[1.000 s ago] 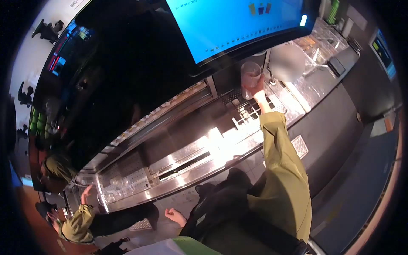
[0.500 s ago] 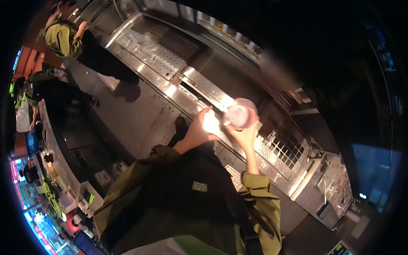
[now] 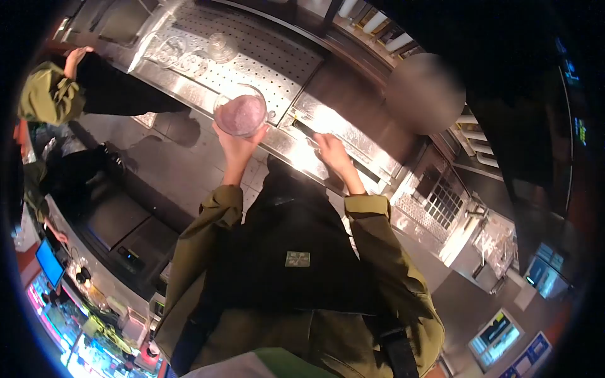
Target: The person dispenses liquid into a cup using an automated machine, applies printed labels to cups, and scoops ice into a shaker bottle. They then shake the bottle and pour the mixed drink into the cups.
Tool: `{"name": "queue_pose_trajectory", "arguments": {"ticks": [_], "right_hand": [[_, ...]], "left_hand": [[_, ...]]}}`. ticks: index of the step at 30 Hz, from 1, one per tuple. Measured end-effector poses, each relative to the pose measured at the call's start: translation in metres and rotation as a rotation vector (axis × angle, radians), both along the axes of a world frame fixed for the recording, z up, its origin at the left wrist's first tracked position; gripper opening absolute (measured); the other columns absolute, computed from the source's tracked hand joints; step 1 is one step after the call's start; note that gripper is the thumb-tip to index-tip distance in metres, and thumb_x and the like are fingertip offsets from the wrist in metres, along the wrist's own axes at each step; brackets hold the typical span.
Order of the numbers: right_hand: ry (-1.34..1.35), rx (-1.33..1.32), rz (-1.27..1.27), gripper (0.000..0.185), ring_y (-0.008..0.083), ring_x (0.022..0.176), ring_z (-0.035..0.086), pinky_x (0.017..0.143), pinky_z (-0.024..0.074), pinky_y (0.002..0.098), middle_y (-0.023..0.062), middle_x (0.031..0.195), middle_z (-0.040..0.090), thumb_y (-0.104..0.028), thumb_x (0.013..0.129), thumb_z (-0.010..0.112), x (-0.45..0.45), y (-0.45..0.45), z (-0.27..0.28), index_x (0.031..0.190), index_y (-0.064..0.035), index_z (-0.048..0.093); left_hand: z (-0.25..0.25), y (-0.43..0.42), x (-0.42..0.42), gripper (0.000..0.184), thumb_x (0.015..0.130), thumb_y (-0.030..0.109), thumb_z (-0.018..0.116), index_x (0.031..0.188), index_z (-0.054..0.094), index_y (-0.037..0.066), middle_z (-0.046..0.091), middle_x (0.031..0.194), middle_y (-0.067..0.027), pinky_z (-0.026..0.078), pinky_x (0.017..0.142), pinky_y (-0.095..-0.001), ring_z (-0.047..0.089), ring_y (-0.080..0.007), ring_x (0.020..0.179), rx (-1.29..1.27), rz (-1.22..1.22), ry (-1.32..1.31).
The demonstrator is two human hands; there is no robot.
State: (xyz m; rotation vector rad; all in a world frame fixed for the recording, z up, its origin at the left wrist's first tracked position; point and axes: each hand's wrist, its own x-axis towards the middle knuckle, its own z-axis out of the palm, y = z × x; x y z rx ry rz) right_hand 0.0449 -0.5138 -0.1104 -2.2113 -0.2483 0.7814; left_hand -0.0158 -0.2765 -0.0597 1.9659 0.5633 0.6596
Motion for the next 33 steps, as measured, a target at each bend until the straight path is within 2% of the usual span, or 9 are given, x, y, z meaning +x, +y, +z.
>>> {"name": "queue_pose_trajectory", "arguments": {"ticks": [2,11,13,17,20,22,26,28,33], "right_hand": [[0.13,-0.391,0.073,0.048,0.0386,0.101,0.053,0.087,0.0418,0.0385,0.0263,0.099,0.059,-0.041,0.092,0.036,-0.006,-0.047,-0.04,0.11,-0.0015,0.056],[0.097,-0.618,-0.04,0.039,0.0435,0.087,0.055,0.073,0.0446,0.0446,0.0259,0.091,0.059,-0.035,0.091,0.038,0.041,-0.089,-0.075,0.098,-0.0017,0.058],[-0.482,-0.427,0.026,0.037,0.0439,0.083,0.055,0.073,0.0432,0.0453,0.0285,0.083,0.057,-0.029,0.089,0.04,0.075,-0.119,-0.117,0.086,0.0044,0.056],[-0.568,-0.28,0.046,0.034,0.0421,0.083,0.056,0.07,0.0429,0.0447,0.0283,0.083,0.057,-0.025,0.088,0.042,0.146,-0.129,-0.133,0.081,0.0051,0.057],[-0.433,-0.61,0.705,0.032,0.0383,0.081,0.058,0.071,0.0457,0.0426,0.0238,0.083,0.06,-0.028,0.085,0.048,0.151,-0.099,-0.151,0.086,0.0021,0.06],[0.091,-0.332,0.353,0.043,0.038,0.091,0.058,0.08,0.0455,0.0424,0.0242,0.093,0.061,-0.037,0.086,0.046,0.112,-0.048,-0.131,0.093,0.0016,0.062],[0.075,-0.78,0.518,0.051,0.0362,0.098,0.057,0.084,0.0451,0.0426,0.0235,0.098,0.06,-0.044,0.088,0.04,0.072,0.005,-0.111,0.096,0.0014,0.062],[0.008,-0.645,0.496,0.052,0.0378,0.093,0.058,0.078,0.0462,0.045,0.0273,0.09,0.06,-0.043,0.089,0.039,0.077,-0.016,-0.119,0.092,0.0042,0.062],[0.338,-0.295,0.244,0.041,0.0221,0.056,0.055,0.055,0.0442,0.0366,0.0087,0.061,0.057,-0.035,0.091,0.042,0.101,-0.092,-0.069,0.077,0.0009,0.056]], "left_hand": [[-0.003,0.009,0.015,0.1,0.051,0.024,0.085,0.127,0.027,-0.001,0.045,0.118,-0.019,0.041,0.09,-0.0375,0.049,-0.0291,0.108,-0.022,0.014,-0.011],[-0.014,0.028,0.053,0.108,0.049,0.026,0.087,0.13,0.02,-0.003,0.031,0.123,-0.0167,0.036,0.094,-0.0381,0.039,-0.0273,0.114,-0.105,-0.072,0.04],[-0.023,0.028,0.052,0.108,0.05,0.027,0.087,0.129,0.02,-0.004,0.032,0.124,-0.0174,0.037,0.094,-0.0376,0.04,-0.0277,0.114,-0.076,-0.083,-0.033],[-0.015,0.024,0.055,0.099,0.05,0.024,0.085,0.127,0.027,-0.003,0.048,0.118,-0.0185,0.04,0.091,-0.0363,0.053,-0.0292,0.105,-0.02,-0.029,-0.098],[-0.027,0.02,0.055,0.104,0.05,0.027,0.085,0.128,0.025,-0.003,0.047,0.119,-0.0181,0.04,0.092,-0.0366,0.051,-0.0296,0.107,0.071,0.039,-0.098],[-0.026,0.019,0.055,0.109,0.05,0.03,0.085,0.131,0.021,-0.004,0.043,0.122,-0.0188,0.04,0.093,-0.0378,0.048,-0.0299,0.111,0.185,0.079,-0.045],[-0.021,0.01,0.057,0.106,0.052,0.032,0.085,0.129,0.021,-0.005,0.042,0.12,-0.02,0.04,0.092,-0.038,0.048,-0.0301,0.11,0.129,0.128,-0.069],[-0.021,0.005,0.058,0.103,0.051,0.032,0.085,0.126,0.024,-0.005,0.043,0.118,-0.0209,0.041,0.09,-0.038,0.049,-0.0305,0.108,0.054,0.137,-0.135],[-0.023,0.001,0.061,0.1,0.053,0.025,0.085,0.125,0.026,-0.009,0.049,0.113,-0.0214,0.042,0.089,-0.0348,0.051,-0.0279,0.104,0.174,0.183,-0.139]]}}
